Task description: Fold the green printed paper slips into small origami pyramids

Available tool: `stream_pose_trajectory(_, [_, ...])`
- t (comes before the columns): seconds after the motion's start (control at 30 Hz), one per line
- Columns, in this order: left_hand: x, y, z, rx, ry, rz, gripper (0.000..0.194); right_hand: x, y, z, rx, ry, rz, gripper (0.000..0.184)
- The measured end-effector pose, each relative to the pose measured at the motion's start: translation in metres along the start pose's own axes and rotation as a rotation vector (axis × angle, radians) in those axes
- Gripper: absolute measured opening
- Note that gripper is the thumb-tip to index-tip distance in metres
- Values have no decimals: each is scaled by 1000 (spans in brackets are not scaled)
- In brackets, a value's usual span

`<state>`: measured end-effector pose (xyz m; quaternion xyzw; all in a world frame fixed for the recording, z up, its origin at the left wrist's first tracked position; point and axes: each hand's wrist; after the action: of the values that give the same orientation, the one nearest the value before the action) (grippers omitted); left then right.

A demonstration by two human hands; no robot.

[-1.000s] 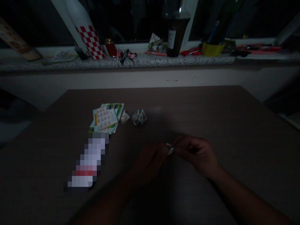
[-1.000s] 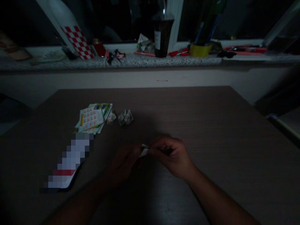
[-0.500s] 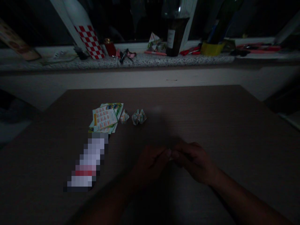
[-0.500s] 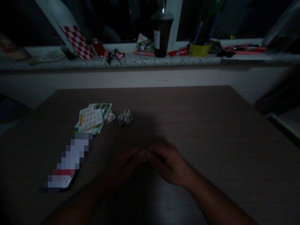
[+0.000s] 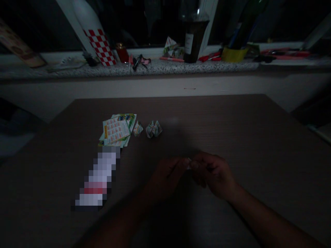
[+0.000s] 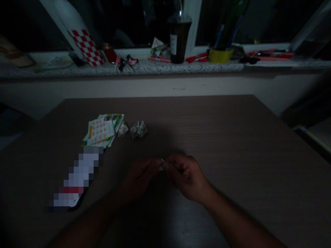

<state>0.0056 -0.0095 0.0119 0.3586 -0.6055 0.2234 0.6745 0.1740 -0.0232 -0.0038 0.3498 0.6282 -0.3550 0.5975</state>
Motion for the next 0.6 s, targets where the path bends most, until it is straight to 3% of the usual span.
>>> stream_pose_trajectory(0.2, [3, 1, 2, 5, 2, -44, 44, -6, -2, 0, 5, -7, 102, 28])
stream_pose_trajectory(0.4, [3, -2, 2, 35, -11, -250, 40, -10, -4, 0, 1, -8, 211, 28])
stream_pose_trajectory(0.6, [5, -1, 5, 35, -101, -409, 37, -11, -5, -1, -56, -62, -65, 31])
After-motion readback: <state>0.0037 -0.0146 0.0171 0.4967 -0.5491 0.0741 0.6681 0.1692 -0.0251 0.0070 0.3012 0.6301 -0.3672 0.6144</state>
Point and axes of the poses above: each hand's wrist, its own z-axis away from the middle knuckle, its own y-axis out of the back of the hand, x = y × z, and after that the axes turned 13 degrees about -x, right-handed
